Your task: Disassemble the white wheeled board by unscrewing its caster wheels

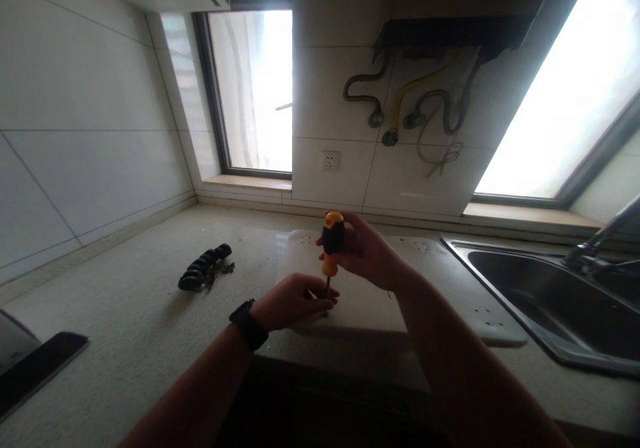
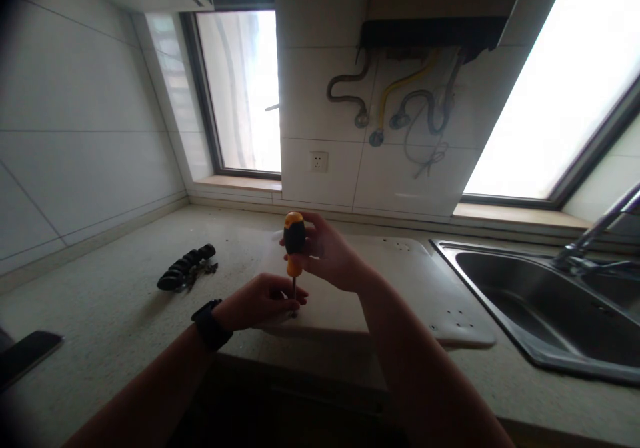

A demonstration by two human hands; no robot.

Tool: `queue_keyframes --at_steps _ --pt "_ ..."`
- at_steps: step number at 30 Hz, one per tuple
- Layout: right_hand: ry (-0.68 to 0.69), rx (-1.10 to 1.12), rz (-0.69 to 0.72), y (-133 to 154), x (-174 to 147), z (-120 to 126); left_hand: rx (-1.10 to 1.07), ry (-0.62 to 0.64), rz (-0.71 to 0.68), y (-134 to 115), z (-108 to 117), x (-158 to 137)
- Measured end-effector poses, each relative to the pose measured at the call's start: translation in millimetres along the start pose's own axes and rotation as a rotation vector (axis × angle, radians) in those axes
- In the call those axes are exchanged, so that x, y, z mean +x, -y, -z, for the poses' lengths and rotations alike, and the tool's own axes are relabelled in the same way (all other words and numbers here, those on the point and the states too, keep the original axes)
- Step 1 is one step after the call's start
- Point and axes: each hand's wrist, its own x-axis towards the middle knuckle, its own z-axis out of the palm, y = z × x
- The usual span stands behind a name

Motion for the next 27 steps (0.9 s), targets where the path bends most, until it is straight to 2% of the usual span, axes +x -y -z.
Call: queue_keyframes --at_steps 3,9,13,19,23,27 --pt "0.052 0.039 -0.014 2.5 -1.4 0.1 -0.023 0.030 0.032 -0.4 3.2 -1.3" --pt "-0.121 -0.115 -0.049 13.1 0.9 -8.6 0.028 -0.081 0.031 1.3 -0.5 -0.1" --pt "-0.154 -0.150 -0.067 17.3 2.9 -11.5 0.064 -0.114 0.034 2.8 -2.0 0.8" --pt "-0.203 -0.055 -0.054 17.6 6.8 -16.0 0.132 -0.162 -0.021 2.3 -4.1 0.4" --pt "-0.245 -0.199 -0.051 23.4 8.1 -18.2 0.201 -0.211 -0.020 -0.3 -6.8 -1.2" --pt "-0.209 -0.243 -0.040 27.2 6.0 -16.2 0.230 -0.244 -0.021 0.1 -8.7 -2.0"
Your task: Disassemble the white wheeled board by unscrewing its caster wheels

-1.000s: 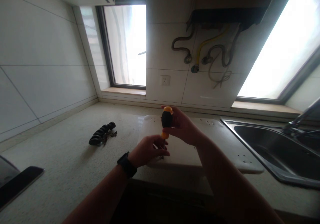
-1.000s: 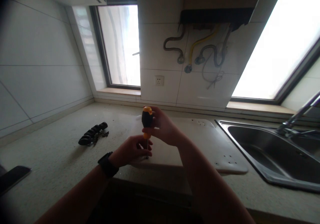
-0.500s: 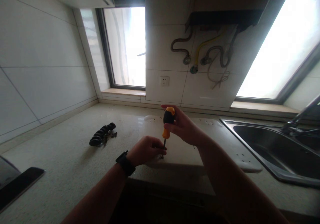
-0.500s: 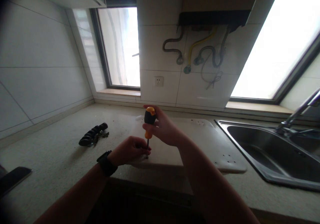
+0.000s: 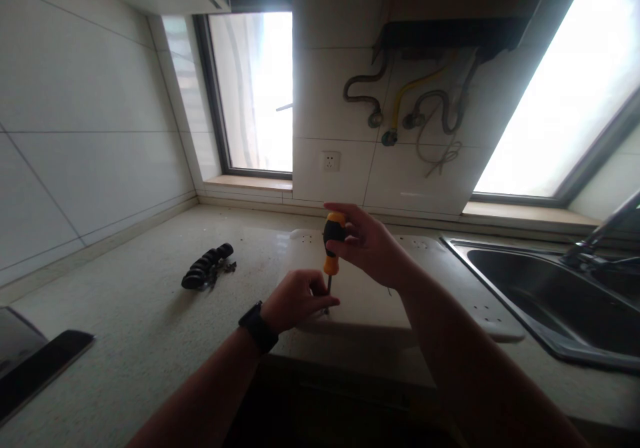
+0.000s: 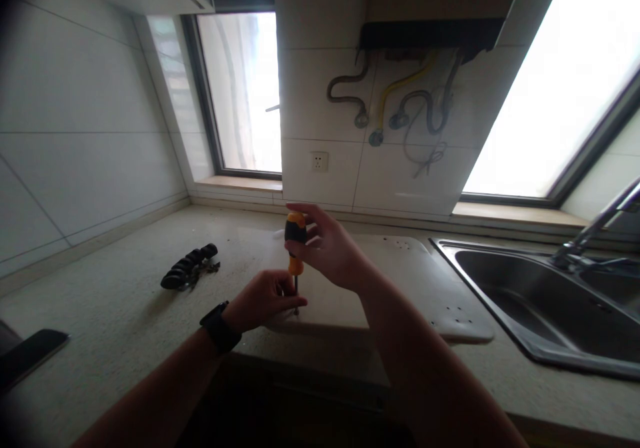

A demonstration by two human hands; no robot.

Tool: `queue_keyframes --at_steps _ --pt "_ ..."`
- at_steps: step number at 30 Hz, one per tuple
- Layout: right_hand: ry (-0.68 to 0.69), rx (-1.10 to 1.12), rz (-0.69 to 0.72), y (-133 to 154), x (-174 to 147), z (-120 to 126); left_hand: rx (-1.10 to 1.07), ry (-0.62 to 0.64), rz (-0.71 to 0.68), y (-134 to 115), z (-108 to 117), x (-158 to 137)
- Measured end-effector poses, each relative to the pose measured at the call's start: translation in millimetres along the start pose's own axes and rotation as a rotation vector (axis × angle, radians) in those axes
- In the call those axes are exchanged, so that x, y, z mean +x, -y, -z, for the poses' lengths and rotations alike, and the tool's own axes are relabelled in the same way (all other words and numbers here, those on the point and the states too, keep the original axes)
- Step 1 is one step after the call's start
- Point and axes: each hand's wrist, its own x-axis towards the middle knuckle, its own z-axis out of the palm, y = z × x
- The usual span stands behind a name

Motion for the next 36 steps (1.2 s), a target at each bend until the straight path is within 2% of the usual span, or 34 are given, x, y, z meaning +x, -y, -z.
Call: queue_keyframes --at_steps 5,10,20,25,29,32,36 --pt "0.049 0.061 0.037 0.9 -2.1 2.2 0.010 -0.031 0.010 2.2 1.3 0.9" --pt "0.018 0.033 0.061 1.4 -0.8 1.6 -0.066 0.089 -0.021 -2.6 6.0 1.4" --pt "-0.010 0.014 0.034 0.0 -2.4 1.2 -0.056 0.112 -0.027 -5.4 7.9 1.5" --pt "-0.070 -0.020 0.022 -1.1 -3.0 -1.1 -0.061 0.136 -0.035 -4.4 9.7 1.6" --pt "-0.109 -0.045 0.004 2.3 -4.4 -2.3 -0.090 0.236 -0.034 -5.1 13.8 -0.3" --pt "-0.078 -0.049 0.013 6.3 -5.4 -2.4 -0.109 0.299 -0.017 -5.9 16.2 -0.8" --pt "0.021 0.071 0.024 9.8 -5.3 -1.7 -0.072 0.215 -0.023 -4.2 15.6 0.2"
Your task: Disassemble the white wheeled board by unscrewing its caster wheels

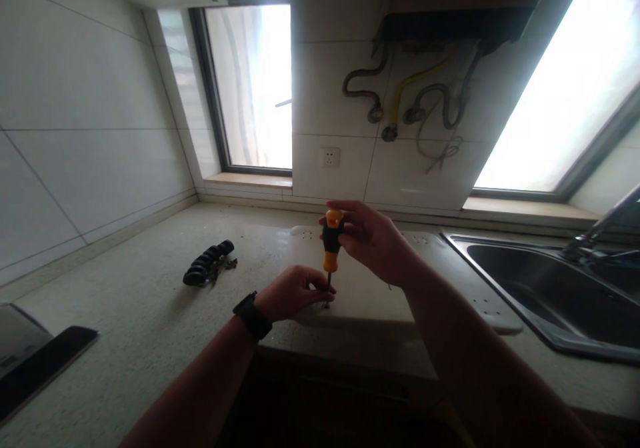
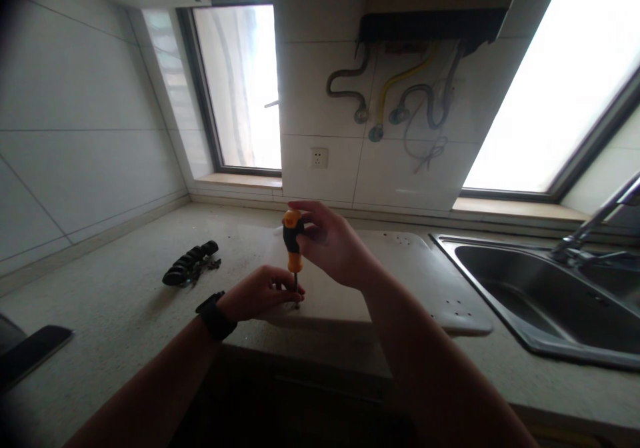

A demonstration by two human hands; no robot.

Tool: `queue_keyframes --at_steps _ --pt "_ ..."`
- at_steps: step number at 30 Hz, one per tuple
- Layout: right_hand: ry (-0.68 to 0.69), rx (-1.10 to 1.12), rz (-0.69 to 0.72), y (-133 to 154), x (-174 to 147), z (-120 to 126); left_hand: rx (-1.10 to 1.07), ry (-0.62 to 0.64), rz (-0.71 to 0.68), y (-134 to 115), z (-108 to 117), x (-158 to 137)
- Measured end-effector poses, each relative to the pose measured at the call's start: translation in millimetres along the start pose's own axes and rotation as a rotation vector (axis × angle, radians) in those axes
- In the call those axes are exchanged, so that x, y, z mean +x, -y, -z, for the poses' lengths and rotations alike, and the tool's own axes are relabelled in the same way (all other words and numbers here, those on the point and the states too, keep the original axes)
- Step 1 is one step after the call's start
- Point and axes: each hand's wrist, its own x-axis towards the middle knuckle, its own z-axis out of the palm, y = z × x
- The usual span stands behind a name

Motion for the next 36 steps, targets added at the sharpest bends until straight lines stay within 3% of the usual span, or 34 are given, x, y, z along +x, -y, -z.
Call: queue_keyframes --at_steps 5,12,20,23,29,36 --pt "0.066 0.149 -0.042 6.0 0.4 -0.7 0.028 -0.074 0.005 4.2 -5.8 1.7" --pt "-0.049 -0.153 -0.073 8.7 2.3 -7.3 0.068 -0.131 -0.010 2.7 -9.5 2.2" --pt "-0.008 0.012 -0.038 -1.5 0.9 -3.8 0.164 -0.226 0.017 4.3 -14.9 2.0" --pt "0.017 0.060 -0.060 1.4 1.1 -4.1 0.125 -0.195 0.010 0.8 -12.3 1.3" --pt "0.060 0.138 -0.050 5.2 1.2 -3.9 0.005 0.014 -0.028 -3.5 -1.7 -0.2" --pt "0.035 -0.146 -0.069 11.6 4.2 -6.0 0.022 -0.069 -0.016 2.0 -4.7 1.9"
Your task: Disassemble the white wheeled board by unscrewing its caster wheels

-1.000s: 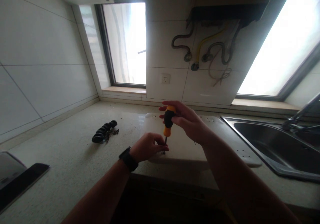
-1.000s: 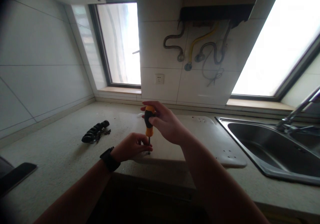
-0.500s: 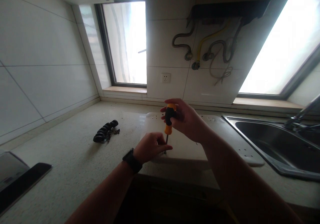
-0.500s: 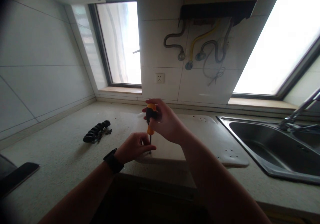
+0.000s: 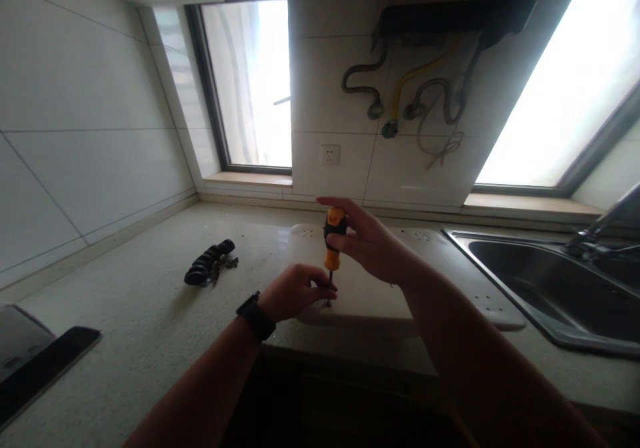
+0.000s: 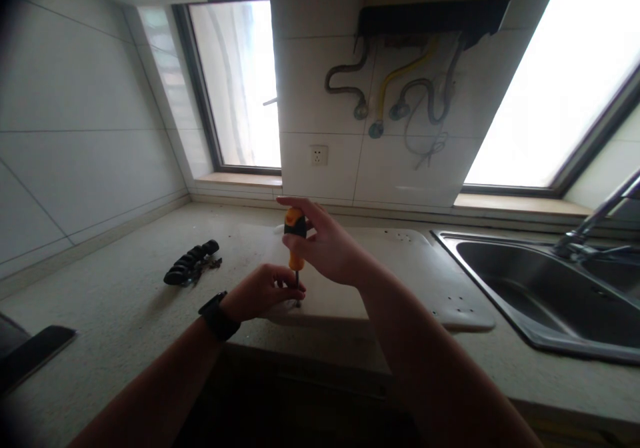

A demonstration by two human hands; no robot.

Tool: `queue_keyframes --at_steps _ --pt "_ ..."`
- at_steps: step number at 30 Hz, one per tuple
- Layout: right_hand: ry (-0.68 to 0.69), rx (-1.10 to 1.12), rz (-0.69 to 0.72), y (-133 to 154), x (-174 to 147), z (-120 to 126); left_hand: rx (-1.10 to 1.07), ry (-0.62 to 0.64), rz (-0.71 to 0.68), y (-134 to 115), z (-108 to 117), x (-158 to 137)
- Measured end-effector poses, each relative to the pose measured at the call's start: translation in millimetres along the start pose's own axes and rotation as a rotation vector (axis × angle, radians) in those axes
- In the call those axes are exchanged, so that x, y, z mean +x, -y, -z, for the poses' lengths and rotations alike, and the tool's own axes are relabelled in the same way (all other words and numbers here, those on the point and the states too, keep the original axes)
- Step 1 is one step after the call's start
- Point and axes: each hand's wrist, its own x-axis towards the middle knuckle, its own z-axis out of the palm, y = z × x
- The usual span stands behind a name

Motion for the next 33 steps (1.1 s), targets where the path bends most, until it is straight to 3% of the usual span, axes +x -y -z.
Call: queue_keyframes --at_steps 9,16,24,29,33 --pt "-0.016 -0.038 0.031 -6.5 -1.6 0.2 0.011 -0.044 -0.011 4.6 -4.1 1.4" --pt "-0.016 0.102 0.031 -4.9 -0.7 -1.1 0.039 -0.100 0.007 5.4 -7.6 1.5" --pt "-0.119 -0.131 0.052 -3.2 1.9 1.0 0.139 -0.165 0.002 3.0 -9.4 0.5" --pt "-0.113 -0.009 0.031 -7.6 -0.4 1.4 0.177 -0.202 0.014 4.1 -11.6 0.2" --pt "-0.021 0.130 0.042 -6.6 -1.8 0.5 0.172 -0.211 0.023 4.2 -13.5 -0.3"
